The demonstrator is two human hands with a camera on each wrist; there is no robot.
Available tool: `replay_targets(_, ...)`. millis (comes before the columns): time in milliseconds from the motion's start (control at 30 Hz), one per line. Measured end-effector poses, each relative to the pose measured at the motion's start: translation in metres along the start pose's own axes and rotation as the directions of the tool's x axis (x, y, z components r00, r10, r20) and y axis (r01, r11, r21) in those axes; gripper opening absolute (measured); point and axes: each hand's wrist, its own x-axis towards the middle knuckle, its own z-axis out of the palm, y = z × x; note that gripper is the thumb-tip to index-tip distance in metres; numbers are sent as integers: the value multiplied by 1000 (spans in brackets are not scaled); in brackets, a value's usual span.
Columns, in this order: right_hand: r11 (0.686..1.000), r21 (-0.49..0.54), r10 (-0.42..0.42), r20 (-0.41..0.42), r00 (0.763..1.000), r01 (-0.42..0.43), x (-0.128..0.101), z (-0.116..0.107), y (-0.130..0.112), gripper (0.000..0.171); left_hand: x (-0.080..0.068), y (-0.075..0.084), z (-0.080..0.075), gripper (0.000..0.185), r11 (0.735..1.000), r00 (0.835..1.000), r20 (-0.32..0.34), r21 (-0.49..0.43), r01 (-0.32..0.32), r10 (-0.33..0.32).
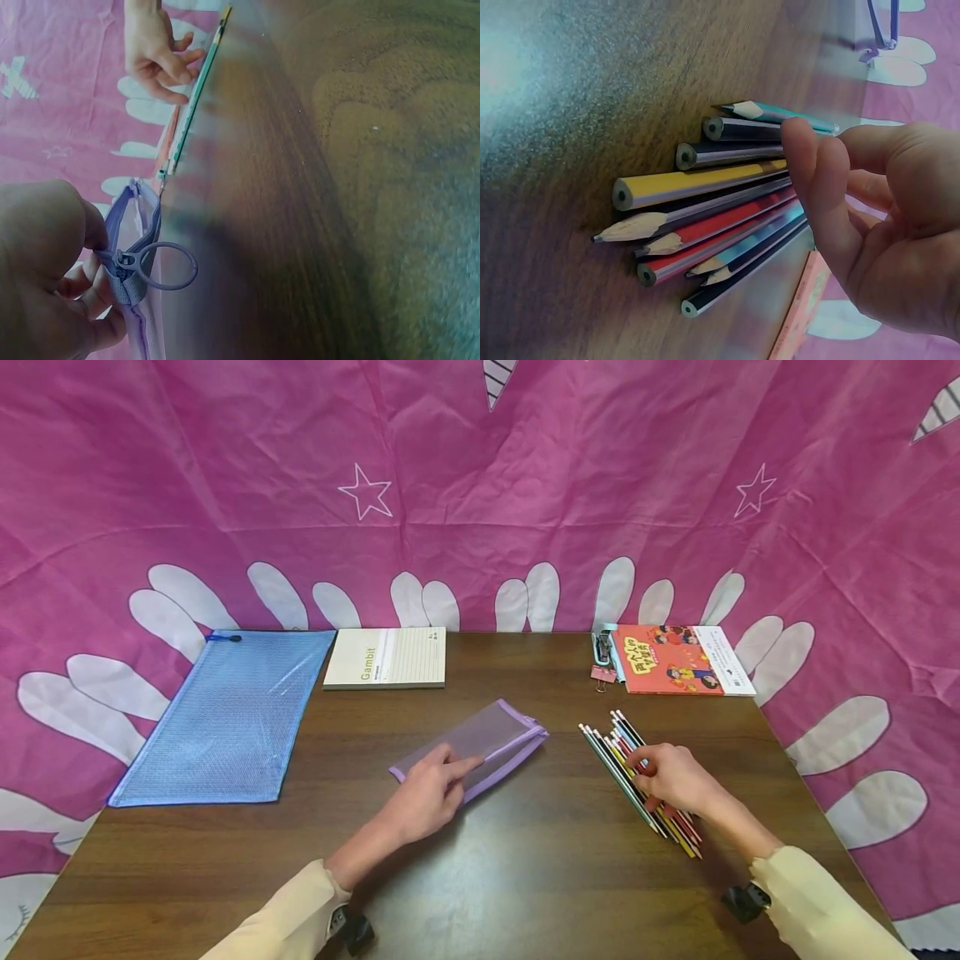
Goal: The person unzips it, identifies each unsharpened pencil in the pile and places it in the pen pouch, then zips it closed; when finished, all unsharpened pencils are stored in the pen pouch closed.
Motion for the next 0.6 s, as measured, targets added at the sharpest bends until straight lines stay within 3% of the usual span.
replay_targets(600, 987, -155, 25, -35, 999, -30, 5, 7, -10, 26, -1, 0, 4, 44, 1000, 1000, 8, -12, 10, -10)
